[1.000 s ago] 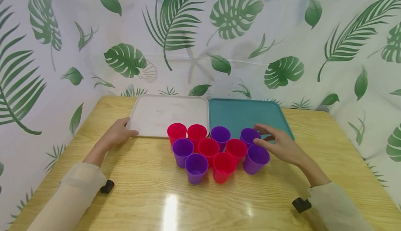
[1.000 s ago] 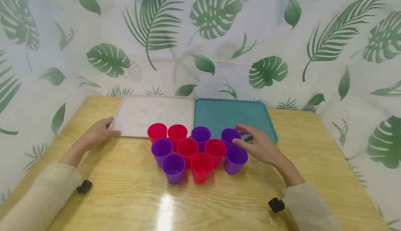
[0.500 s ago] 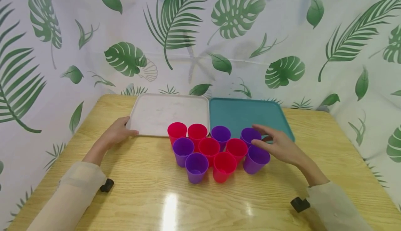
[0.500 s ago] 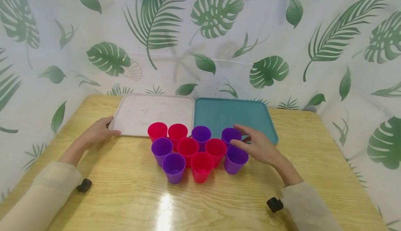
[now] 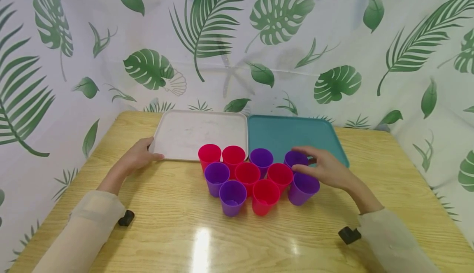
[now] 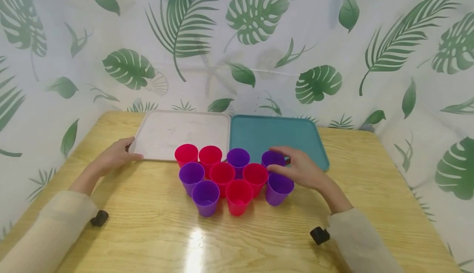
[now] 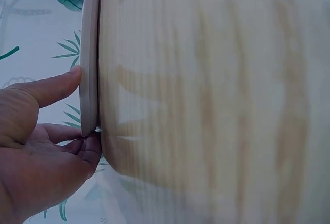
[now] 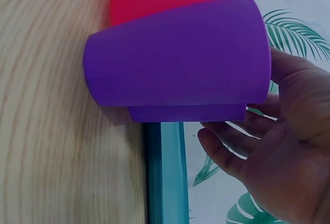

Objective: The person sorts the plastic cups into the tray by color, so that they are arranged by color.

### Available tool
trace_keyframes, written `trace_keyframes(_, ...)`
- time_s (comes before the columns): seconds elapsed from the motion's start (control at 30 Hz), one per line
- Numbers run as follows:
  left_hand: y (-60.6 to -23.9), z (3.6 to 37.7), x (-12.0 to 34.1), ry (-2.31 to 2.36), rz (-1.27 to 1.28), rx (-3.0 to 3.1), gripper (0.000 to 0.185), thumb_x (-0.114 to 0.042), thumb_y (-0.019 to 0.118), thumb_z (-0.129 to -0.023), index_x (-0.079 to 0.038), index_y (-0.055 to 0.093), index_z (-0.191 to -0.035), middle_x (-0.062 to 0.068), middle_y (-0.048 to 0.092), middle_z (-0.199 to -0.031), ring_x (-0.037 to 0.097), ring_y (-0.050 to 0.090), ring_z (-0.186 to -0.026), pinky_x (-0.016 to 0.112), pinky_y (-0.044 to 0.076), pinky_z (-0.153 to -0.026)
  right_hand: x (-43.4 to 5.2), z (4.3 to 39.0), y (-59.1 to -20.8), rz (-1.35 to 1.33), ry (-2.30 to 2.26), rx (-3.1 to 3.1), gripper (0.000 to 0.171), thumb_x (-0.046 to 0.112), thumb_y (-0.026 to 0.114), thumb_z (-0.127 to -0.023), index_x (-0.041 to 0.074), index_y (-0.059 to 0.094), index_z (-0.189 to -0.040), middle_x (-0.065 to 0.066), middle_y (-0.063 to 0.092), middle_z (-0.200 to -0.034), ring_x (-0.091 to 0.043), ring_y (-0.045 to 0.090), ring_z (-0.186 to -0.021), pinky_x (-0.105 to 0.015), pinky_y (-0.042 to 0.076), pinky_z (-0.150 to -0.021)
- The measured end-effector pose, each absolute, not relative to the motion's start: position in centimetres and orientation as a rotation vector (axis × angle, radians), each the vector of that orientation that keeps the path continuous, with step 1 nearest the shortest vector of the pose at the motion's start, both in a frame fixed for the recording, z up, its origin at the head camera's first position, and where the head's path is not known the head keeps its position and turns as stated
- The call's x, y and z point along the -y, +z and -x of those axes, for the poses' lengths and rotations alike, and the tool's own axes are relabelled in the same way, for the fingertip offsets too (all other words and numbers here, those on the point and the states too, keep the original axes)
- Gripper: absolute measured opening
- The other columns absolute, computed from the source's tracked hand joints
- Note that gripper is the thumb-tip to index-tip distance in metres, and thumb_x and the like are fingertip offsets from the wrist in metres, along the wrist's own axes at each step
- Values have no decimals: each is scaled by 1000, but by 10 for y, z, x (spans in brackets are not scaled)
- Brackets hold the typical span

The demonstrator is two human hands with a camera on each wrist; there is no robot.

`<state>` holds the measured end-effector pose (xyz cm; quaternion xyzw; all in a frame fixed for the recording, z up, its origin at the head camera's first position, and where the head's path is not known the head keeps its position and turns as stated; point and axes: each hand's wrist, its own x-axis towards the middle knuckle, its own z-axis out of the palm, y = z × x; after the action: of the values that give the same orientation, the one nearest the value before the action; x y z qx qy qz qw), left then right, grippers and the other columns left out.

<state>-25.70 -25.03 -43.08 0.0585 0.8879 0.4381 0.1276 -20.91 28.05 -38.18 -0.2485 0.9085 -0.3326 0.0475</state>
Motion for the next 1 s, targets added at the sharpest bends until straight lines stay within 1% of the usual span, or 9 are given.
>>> trace_keyframes(0.27, -430, 256, 251, 1269, -169, -2597, 65, -7, 66, -100, 17, 32, -151, 37, 33, -157, 48, 33, -145, 61, 27, -119, -279, 215, -381, 762, -1002, -2757, 57, 18, 74, -96, -9, 55, -142, -27, 61, -137, -43, 63, -117, -52, 57, -93)
trace_keyframes(0.5, -433, 257, 250, 1257, -172, -2612, 65, -8, 67, -100, 16, 33, -151, 37, 34, -156, 48, 35, -144, 61, 28, -119, -277, 216, -379, 777, -1002, -2756, 54, 17, 71, -98, -9, 54, -143, -28, 61, -136, -40, 66, -113, -49, 59, -90)
trace_keyframes(0.67, -433, 258, 251, 1258, -162, -2605, 71, -10, 67, -100, 15, 28, -154, 37, 29, -159, 49, 29, -147, 62, 26, -119, -277, 215, -379, 801, -1020, -2767, 49, 13, 68, -99, -9, 55, -141, -27, 61, -136, -41, 63, -118, -53, 57, -93)
trace_keyframes(0.8, -432, 258, 251, 1264, -161, -2600, 75, -10, 68, -100, 15, 25, -156, 37, 27, -160, 50, 27, -148, 63, 25, -119, -277, 216, -379, 788, -993, -2797, 46, 15, 67, -101, -7, 57, -140, -25, 62, -135, -40, 62, -119, -54, 56, -93)
trace_keyframes(1.0, -432, 258, 251, 1273, -148, -2587, 76, -11, 68, -100, 14, 23, -156, 36, 25, -161, 50, 25, -149, 62, 23, -120, -279, 218, -380, 837, -929, -2878, 42, 16, 69, -100, -7, 62, -135, -24, 66, -129, -37, 67, -111, -50, 58, -89)
